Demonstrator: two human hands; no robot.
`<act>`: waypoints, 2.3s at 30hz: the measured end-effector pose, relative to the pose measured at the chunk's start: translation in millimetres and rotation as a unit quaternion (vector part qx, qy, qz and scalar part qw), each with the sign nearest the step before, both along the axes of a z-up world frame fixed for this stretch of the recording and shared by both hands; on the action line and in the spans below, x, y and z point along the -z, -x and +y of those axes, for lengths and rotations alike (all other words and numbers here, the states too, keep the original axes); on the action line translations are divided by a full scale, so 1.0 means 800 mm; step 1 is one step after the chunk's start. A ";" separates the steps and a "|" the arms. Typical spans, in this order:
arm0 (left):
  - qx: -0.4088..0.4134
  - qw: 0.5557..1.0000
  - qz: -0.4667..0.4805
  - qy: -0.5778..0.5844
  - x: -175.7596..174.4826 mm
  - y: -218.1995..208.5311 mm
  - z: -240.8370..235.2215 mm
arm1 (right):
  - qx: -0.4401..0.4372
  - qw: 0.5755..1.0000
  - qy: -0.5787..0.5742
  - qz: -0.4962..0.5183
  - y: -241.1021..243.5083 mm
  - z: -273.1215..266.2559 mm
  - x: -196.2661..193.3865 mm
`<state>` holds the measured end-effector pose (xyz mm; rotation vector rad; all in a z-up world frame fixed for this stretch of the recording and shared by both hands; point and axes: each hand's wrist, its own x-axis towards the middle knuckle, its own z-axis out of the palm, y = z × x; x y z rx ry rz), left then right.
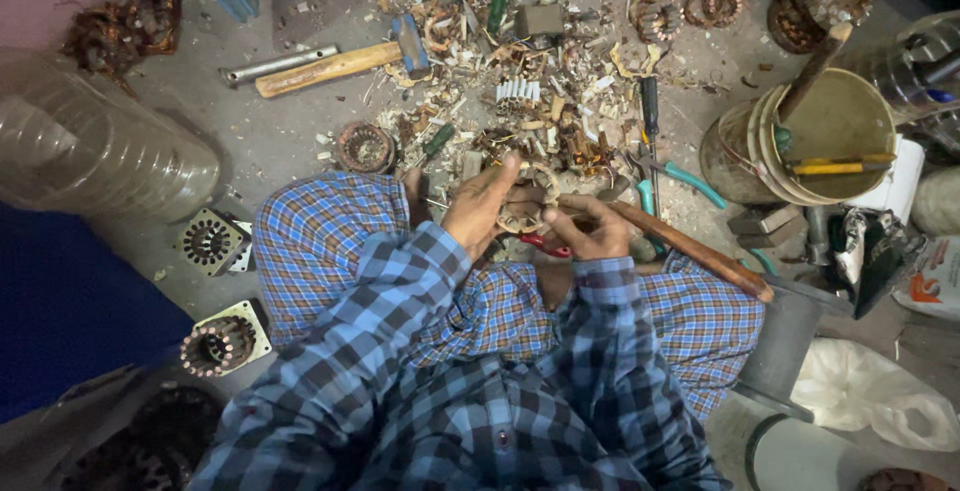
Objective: The person disassembles metal motor stators using a hammer and a screwdriver to remove internal components. They strike the parts with the hammer and pry at them by hand and with a tool, handling several stators on the floor.
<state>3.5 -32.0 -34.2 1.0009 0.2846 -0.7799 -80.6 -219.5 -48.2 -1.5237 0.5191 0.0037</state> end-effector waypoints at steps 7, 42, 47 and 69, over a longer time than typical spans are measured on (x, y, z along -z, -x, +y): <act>0.024 0.995 0.020 0.093 -0.024 0.000 -0.020 | 0.060 0.997 0.040 -0.024 -0.002 -0.003 -0.022; 0.045 0.970 -0.200 -0.131 0.019 0.004 -0.018 | -0.135 0.802 0.513 -0.274 -0.005 -0.007 -0.064; 0.083 0.954 -0.213 -0.194 0.011 0.005 -0.015 | -0.213 0.768 0.554 -0.241 -0.008 -0.020 -0.069; -0.003 0.990 0.003 0.143 -0.032 -0.002 -0.004 | -0.123 0.832 0.468 -0.270 0.030 0.032 -0.086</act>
